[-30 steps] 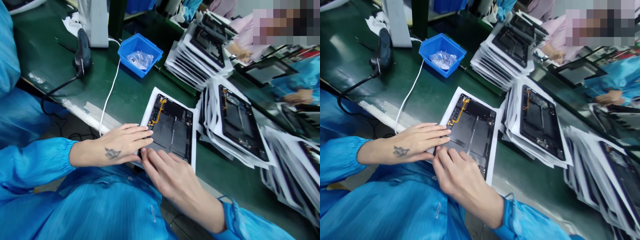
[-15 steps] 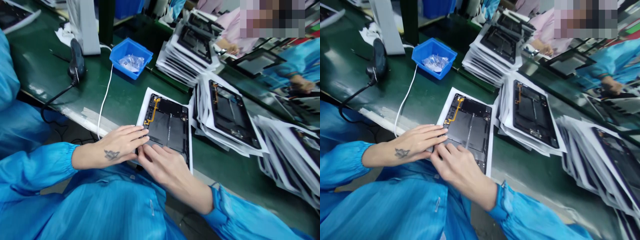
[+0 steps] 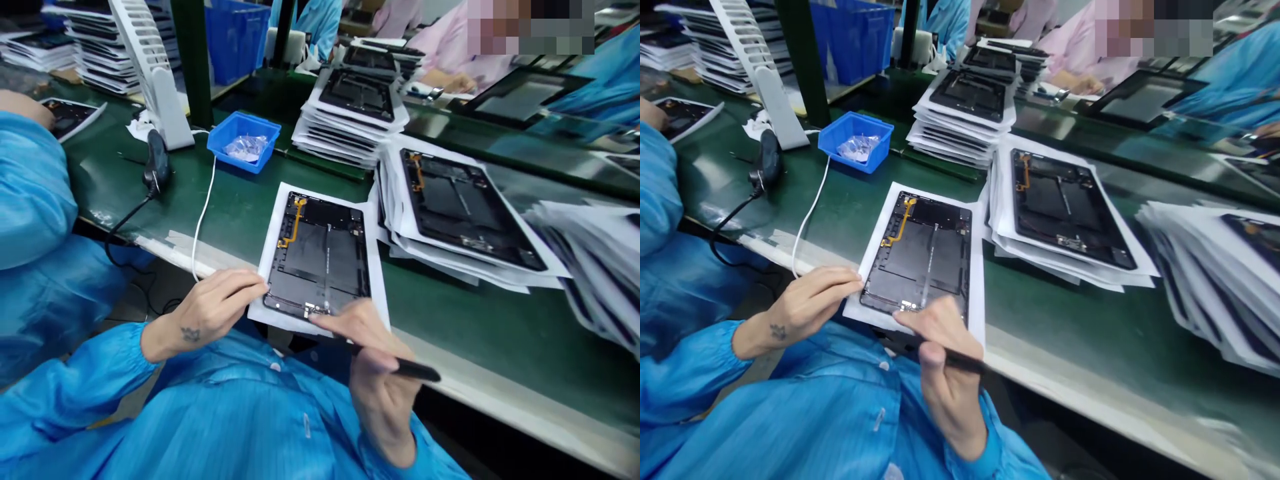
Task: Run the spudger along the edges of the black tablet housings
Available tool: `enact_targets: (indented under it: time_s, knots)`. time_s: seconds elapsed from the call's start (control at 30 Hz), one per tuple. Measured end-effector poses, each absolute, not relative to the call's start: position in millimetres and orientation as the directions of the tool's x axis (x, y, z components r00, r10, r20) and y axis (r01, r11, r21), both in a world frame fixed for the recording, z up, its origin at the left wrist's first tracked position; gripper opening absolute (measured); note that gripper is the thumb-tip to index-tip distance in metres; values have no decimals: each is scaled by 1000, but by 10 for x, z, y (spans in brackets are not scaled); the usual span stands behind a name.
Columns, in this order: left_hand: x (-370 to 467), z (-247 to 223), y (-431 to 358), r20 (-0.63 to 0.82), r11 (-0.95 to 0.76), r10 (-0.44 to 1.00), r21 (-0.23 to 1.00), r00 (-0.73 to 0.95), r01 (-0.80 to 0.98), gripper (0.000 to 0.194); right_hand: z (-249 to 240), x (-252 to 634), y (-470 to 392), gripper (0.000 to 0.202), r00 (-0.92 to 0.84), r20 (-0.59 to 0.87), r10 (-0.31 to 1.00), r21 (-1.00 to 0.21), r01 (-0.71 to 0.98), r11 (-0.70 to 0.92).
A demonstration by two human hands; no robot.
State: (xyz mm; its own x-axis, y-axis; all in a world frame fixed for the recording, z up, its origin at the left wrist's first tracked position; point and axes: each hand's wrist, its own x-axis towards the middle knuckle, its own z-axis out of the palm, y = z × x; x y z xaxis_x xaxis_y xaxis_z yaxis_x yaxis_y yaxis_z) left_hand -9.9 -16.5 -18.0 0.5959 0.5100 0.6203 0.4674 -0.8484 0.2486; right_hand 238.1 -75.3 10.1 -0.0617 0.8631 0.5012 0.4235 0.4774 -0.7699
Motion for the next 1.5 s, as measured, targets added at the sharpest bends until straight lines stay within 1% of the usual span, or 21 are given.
enact_targets:
  time_s: [0.03,0.07,0.13,0.17,0.23,0.33,0.47,0.57,0.67,0.73,0.83,0.9,0.97,1.17,1.3,1.37,1.43,1.5]
  knots:
    - [-84,-168,-156,624,-857,491,224,608,463,34,60,2379,-757,51,-107,534,838,-745,409,527]
    - [-70,-160,-146,627,-865,474,200,618,460,33,17,2375,-761,44,-150,585,797,-703,397,591]
    - [-49,-160,-123,629,-878,442,157,640,452,31,-67,2355,-771,27,-234,686,689,-561,433,706]
    - [-42,-166,-114,631,-885,426,139,649,445,30,-106,2341,-775,27,-275,716,641,-478,476,738]
    - [-37,-189,-101,639,-896,396,114,659,429,29,-171,2313,-776,38,-335,731,594,-353,559,750]
    - [-44,-227,-98,642,-902,381,103,665,418,31,-241,2286,-765,48,-368,707,605,-292,627,722]
    - [-54,-238,-113,610,-897,394,92,688,433,30,-283,2295,-779,57,-319,712,626,-274,694,666]
    - [-27,-187,-137,604,-884,400,56,690,464,31,-261,2336,-842,59,-257,721,644,-285,737,613]
    - [33,-103,-175,607,-868,378,-29,699,495,29,-172,2376,-861,54,-205,708,675,-357,721,594]
    - [75,-55,-207,594,-853,371,-86,714,515,29,-76,2369,-793,44,-164,673,721,-478,647,594]
    - [122,-27,-254,555,-829,390,-136,735,543,31,70,2292,-588,24,-124,530,839,-709,477,519]
    - [138,-35,-279,540,-817,410,-139,735,559,32,134,2229,-452,17,-144,448,882,-784,411,465]
    - [148,-51,-295,542,-815,420,-129,728,566,33,161,2190,-367,16,-179,426,887,-795,395,461]
    - [164,-60,-295,561,-821,423,-96,712,563,31,158,2210,-365,16,-252,405,879,-763,437,476]
    - [97,-83,-220,596,-846,357,-121,719,520,27,190,2181,-367,17,-305,434,848,-724,443,530]
    - [46,-114,-172,636,-878,310,-94,706,470,24,212,2163,-366,17,-331,441,834,-709,441,550]
    - [10,-141,-142,665,-891,301,-59,683,451,22,227,2177,-378,16,-358,444,821,-694,442,568]
    - [0,-149,-144,651,-879,321,-65,688,472,25,233,2243,-408,16,-365,441,819,-678,462,571]
